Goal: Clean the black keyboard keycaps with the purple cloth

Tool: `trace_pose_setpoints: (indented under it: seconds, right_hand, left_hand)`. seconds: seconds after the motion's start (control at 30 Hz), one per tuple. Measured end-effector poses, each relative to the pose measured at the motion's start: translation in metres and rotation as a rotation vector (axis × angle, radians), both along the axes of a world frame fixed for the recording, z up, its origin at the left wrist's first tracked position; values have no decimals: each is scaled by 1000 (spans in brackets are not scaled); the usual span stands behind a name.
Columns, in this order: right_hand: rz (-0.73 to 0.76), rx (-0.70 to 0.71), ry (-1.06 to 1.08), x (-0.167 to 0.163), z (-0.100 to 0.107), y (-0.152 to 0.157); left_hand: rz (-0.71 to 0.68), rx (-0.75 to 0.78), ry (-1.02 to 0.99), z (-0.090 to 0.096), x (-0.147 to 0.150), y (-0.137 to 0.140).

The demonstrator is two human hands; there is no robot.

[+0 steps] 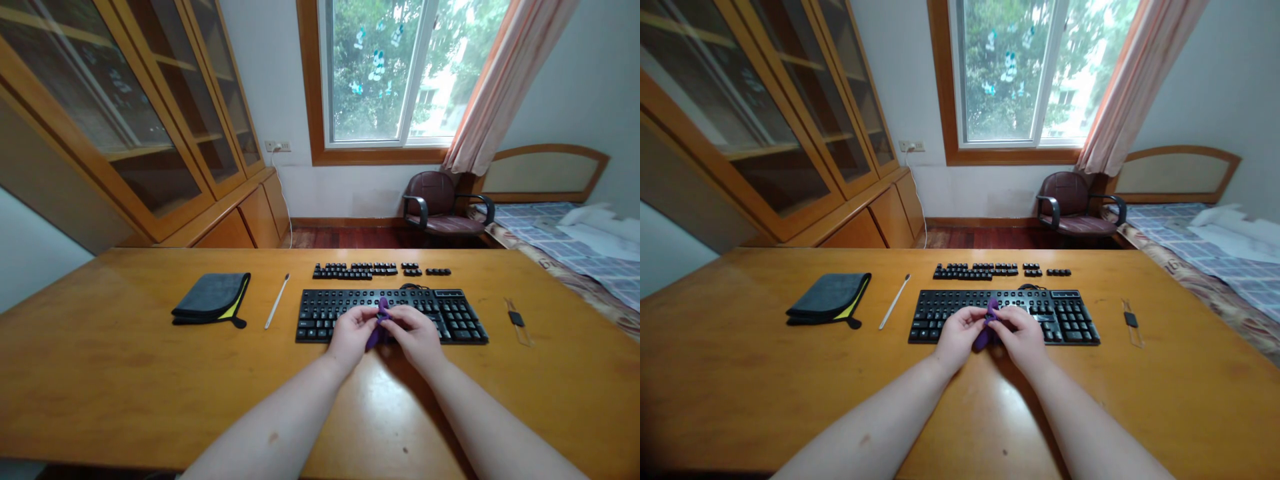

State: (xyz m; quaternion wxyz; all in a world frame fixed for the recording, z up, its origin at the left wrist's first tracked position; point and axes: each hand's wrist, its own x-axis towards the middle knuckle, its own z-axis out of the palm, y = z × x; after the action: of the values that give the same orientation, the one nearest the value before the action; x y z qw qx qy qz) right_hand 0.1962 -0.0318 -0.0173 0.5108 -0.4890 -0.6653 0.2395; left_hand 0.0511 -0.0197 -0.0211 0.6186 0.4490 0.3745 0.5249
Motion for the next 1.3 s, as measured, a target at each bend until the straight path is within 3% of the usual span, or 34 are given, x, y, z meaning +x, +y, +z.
trace_pose_setpoints:
  seconds: [0.23, 0.4, 0.6, 0.83, 1.0, 1.17, 1.3]
  right_hand:
    - [-27, -23, 19, -2, 0, 0]
    - [-33, -59, 20, -1, 4, -2]
    - [-36, -129, 248, 0, 2, 1]
    - [-25, -50, 260, 4, 7, 1]
    - [40, -38, 190, -1, 6, -3]
    - [86, -202, 274, -9, 2, -2]
    - [71, -287, 313, -10, 1, 1]
  left_hand:
    - [24, -39, -3, -3, 0, 1]
    - [21, 28, 33, -4, 1, 2]
    - [74, 139, 112, -2, -3, 3]
    - [139, 119, 79, -5, -2, 4]
    - [197, 241, 250, -9, -4, 1]
    - [175, 462, 526, 0, -9, -5]
    - [157, 552, 589, 4, -11, -7]
